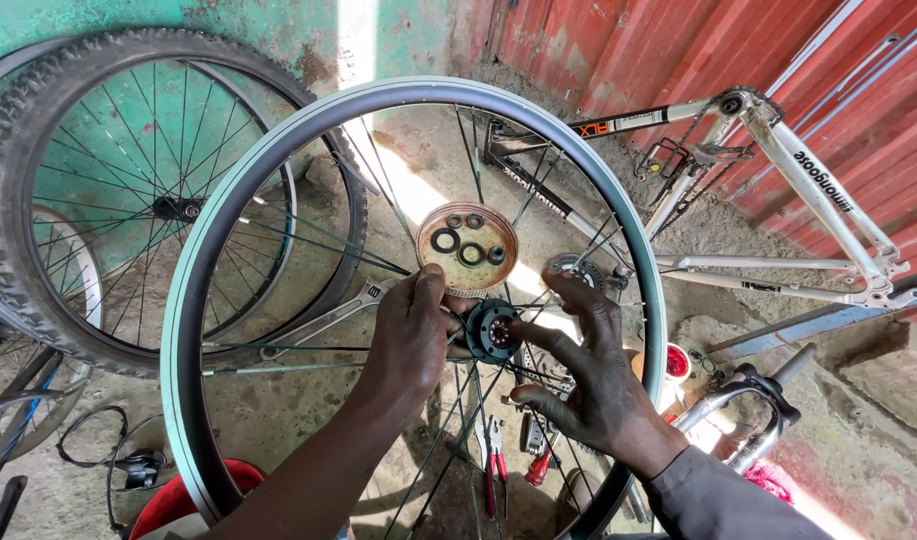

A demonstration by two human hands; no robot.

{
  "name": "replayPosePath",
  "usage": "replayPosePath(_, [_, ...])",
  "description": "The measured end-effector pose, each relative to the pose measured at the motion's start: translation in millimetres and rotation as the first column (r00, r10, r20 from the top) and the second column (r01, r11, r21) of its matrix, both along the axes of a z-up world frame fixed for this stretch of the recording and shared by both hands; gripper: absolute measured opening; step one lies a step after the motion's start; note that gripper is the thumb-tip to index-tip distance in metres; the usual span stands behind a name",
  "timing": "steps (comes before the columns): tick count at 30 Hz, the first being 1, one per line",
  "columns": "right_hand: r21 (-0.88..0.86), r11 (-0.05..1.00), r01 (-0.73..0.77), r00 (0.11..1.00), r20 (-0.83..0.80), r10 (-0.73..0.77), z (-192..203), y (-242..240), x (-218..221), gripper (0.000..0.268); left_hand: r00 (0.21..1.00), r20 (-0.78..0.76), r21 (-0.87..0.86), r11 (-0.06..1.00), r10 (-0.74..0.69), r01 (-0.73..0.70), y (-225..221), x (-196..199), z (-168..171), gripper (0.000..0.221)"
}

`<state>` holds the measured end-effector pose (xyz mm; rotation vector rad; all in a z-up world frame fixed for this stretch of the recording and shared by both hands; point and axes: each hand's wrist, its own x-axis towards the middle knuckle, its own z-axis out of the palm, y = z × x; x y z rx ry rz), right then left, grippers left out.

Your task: Adjusting a bicycle wheel hub by carefully placing ball bearings and a hub cover into the assembly.

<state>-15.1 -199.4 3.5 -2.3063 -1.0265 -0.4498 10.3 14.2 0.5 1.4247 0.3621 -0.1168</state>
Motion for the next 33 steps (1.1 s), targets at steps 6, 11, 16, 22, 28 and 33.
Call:
replayPosePath(6, [-0.119,0.992,0.051,0.992,0.125,-0.036,-13,0,9,0.056,1.000,-0.005,-0.037,0.999,-0.007,0.007,-3,-2,-1,0.050])
replayPosePath(11, [-0.048,0.999,0.020,0.998,0.059,-0.017,-4,9,-4,0.054,0.999,-0.040,-0.063,0.998,0.021,-0.024,1,-1,11,0.042])
replayPosePath(16, [0.079,0.996,0.033,0.998,-0.055,-0.029,-8,24,-18,0.063,0.999,-0.032,-0.054,0.998,0.042,-0.044,2,0,13,0.044])
replayPosePath(22, [0.252,0.966,0.059,0.979,-0.204,-0.006,-4,37,-28,0.072,0.999,-0.012,-0.016,0.999,0.050,-0.050,1,0,12,0.053])
replayPosePath(28, [0.402,0.914,0.061,0.920,-0.378,0.105,1,34,-26,0.080,0.997,-0.039,0.015,0.998,0.061,-0.061,1,1,23,0.053])
replayPosePath(33, [0.233,0.970,0.071,0.980,-0.199,-0.024,-11,33,-21,0.080,0.997,-0.021,0.001,0.997,0.081,-0.081,0,0,26,0.052])
